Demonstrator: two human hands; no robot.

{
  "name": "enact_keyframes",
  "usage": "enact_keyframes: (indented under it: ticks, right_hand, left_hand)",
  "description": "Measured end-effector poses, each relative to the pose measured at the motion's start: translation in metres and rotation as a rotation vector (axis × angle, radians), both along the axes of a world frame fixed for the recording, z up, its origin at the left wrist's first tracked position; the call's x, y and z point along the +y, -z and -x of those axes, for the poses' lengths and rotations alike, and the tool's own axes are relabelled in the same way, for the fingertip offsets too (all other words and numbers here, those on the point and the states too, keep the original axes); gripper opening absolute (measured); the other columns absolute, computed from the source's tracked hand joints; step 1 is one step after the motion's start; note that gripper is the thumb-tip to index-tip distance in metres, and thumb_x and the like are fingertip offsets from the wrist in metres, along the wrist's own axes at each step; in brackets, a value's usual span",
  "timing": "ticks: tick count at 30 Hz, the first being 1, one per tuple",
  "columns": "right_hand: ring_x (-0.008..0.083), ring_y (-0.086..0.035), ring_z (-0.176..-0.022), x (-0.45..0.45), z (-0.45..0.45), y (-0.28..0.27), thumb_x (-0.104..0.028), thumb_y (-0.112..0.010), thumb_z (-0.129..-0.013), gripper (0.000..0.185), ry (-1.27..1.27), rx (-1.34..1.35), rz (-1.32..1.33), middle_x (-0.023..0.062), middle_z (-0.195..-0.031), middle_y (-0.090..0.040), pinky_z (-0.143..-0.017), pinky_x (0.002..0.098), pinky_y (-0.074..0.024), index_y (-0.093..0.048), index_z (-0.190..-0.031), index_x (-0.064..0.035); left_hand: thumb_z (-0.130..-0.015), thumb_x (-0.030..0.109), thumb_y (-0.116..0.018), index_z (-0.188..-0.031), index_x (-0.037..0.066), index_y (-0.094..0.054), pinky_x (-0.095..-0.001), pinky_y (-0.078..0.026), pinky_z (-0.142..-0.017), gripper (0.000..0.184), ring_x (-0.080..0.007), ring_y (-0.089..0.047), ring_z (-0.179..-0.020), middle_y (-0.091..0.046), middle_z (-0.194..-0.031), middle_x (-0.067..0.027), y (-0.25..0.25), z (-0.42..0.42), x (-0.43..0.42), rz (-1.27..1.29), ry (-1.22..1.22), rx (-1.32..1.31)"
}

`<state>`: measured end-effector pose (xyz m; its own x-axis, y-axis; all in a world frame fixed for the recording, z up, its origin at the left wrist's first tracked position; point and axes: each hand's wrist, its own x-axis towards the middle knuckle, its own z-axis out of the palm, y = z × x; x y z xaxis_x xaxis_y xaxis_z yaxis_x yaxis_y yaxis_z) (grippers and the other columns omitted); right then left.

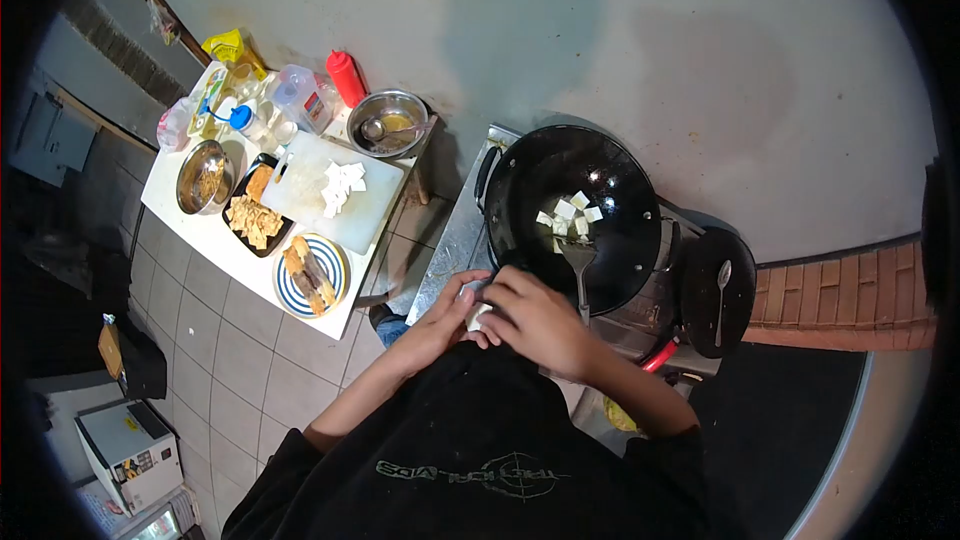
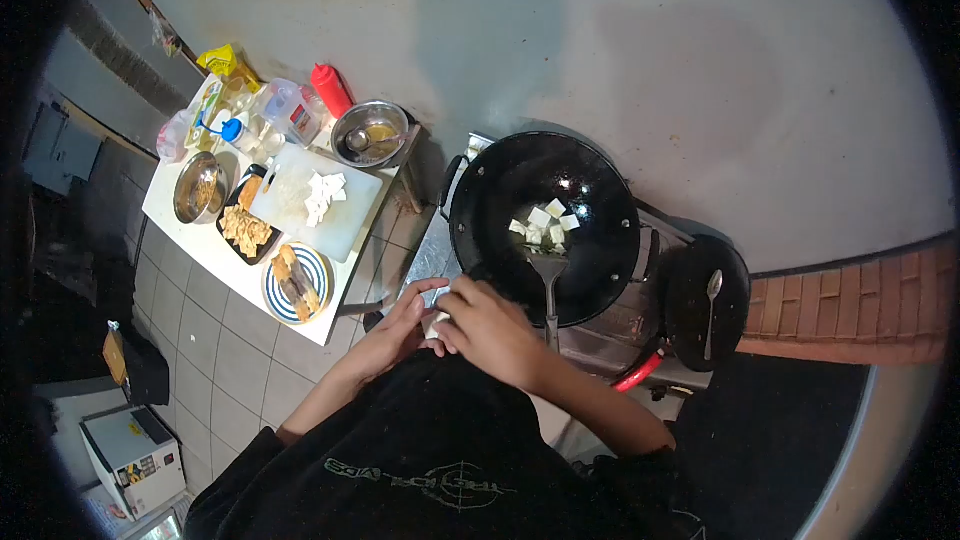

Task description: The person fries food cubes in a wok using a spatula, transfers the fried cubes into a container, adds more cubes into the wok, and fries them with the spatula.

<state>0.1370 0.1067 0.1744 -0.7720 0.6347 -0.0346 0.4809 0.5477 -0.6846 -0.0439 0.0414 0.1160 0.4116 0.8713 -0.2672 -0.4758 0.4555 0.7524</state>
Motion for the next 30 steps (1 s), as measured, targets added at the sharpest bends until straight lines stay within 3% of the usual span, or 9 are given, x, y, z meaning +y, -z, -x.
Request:
enact_keyframes:
  ticks: [4, 8, 12, 18, 20, 21, 23, 27, 30]
  right_hand:
    - [0.0332, -0.057, -0.098, -0.013, 0.003, 0.007, -0.013, -0.061, -0.086, 0.020, 0.089, 0.011, -0.016, 0.0142, -0.103, -0.053, -0.081, 0.0431, -0.0502, -0.055, -0.099, 0.0005]
    - [0.0330, -0.060, -0.089, -0.005, -0.006, 0.003, -0.010, -0.060, -0.086, 0.012, 0.122, 0.043, 0.004, 0.0133, -0.095, -0.055, -0.076, 0.0429, -0.0500, -0.058, -0.095, -0.0030]
    - [0.0346, -0.061, -0.077, 0.047, -0.027, -0.014, -0.005, -0.061, -0.083, 0.002, 0.320, 0.098, -0.152, 0.0135, -0.082, -0.057, -0.067, 0.0417, -0.0482, -0.062, -0.084, -0.0051]
    - [0.0317, -0.063, -0.073, 0.132, -0.054, 0.033, -0.007, -0.067, -0.078, 0.003, 0.480, -0.012, -0.217, 0.0117, -0.077, -0.060, -0.065, 0.0403, -0.0490, -0.065, -0.079, -0.0045]
    - [0.0224, -0.058, -0.060, 0.145, -0.056, 0.047, -0.007, -0.070, -0.078, 0.005, 0.468, -0.030, -0.253, 0.0107, -0.072, -0.058, -0.058, 0.0341, -0.0449, -0.067, -0.080, -0.0024]
    - [0.0224, -0.058, -0.060, 0.147, -0.056, 0.049, -0.007, -0.070, -0.078, 0.005, 0.465, -0.031, -0.253, 0.0107, -0.072, -0.058, -0.058, 0.0341, -0.0449, -0.067, -0.080, -0.0024]
    - [0.0318, -0.064, -0.072, 0.152, -0.053, 0.050, -0.012, -0.070, -0.079, 0.009, 0.477, -0.138, -0.212, 0.0116, -0.074, -0.062, -0.064, 0.0405, -0.0493, -0.066, -0.078, -0.0048]
    - [0.0331, -0.065, -0.071, 0.162, -0.051, 0.053, -0.012, -0.070, -0.079, 0.010, 0.541, -0.214, -0.088, 0.0138, -0.073, -0.065, -0.065, 0.0406, -0.0504, -0.066, -0.078, -0.0028]
    - [0.0336, -0.067, -0.071, 0.171, -0.058, 0.066, -0.011, -0.070, -0.079, 0.011, 0.473, -0.110, -0.072, 0.0169, -0.073, -0.066, -0.066, 0.0408, -0.0516, -0.066, -0.079, -0.0011]
  left_hand:
    - [-0.102, 0.051, -0.034, -0.143, 0.013, -0.027, -0.0332, -0.049, -0.082, 0.056, -0.0166, -0.058, -0.099, -0.051, -0.119, -0.0099, -0.005, -0.002, 0.005, -0.016, 0.062, 0.124]
    - [-0.104, 0.044, -0.032, -0.142, 0.011, -0.023, -0.0298, -0.049, -0.081, 0.051, -0.0181, -0.060, -0.095, -0.054, -0.114, -0.0108, -0.003, -0.006, 0.005, 0.024, 0.032, 0.110]
    - [-0.104, 0.043, -0.031, -0.142, 0.009, -0.026, -0.0292, -0.047, -0.085, 0.051, -0.0172, -0.059, -0.096, -0.054, -0.117, -0.0109, 0.008, 0.000, 0.003, -0.073, -0.013, 0.220]
    - [-0.105, 0.043, -0.031, -0.135, 0.005, -0.040, -0.0287, -0.045, -0.087, 0.049, -0.0162, -0.058, -0.098, -0.055, -0.115, -0.0097, 0.012, 0.016, 0.000, -0.062, -0.033, 0.222]
    - [-0.105, 0.043, -0.032, -0.131, 0.004, -0.044, -0.0286, -0.045, -0.086, 0.048, -0.0157, -0.058, -0.096, -0.056, -0.113, -0.0086, 0.010, 0.017, -0.001, -0.055, -0.057, 0.235]
    - [-0.105, 0.043, -0.032, -0.131, 0.004, -0.044, -0.0286, -0.045, -0.086, 0.048, -0.0157, -0.058, -0.096, -0.056, -0.113, -0.0086, 0.009, 0.018, -0.001, -0.053, -0.060, 0.235]
    - [-0.105, 0.043, -0.032, -0.128, 0.004, -0.046, -0.0287, -0.045, -0.085, 0.047, -0.0152, -0.057, -0.095, -0.056, -0.112, -0.0076, 0.009, 0.019, -0.001, -0.062, -0.063, 0.228]
    - [-0.105, 0.042, -0.033, -0.127, 0.004, -0.047, -0.0284, -0.045, -0.085, 0.046, -0.0148, -0.057, -0.095, -0.056, -0.111, -0.0068, 0.012, 0.021, 0.000, -0.063, -0.053, 0.225]
    - [-0.105, 0.041, -0.033, -0.126, 0.004, -0.048, -0.0280, -0.045, -0.085, 0.046, -0.0143, -0.057, -0.095, -0.057, -0.111, -0.0064, 0.012, 0.021, 0.001, -0.062, -0.049, 0.220]
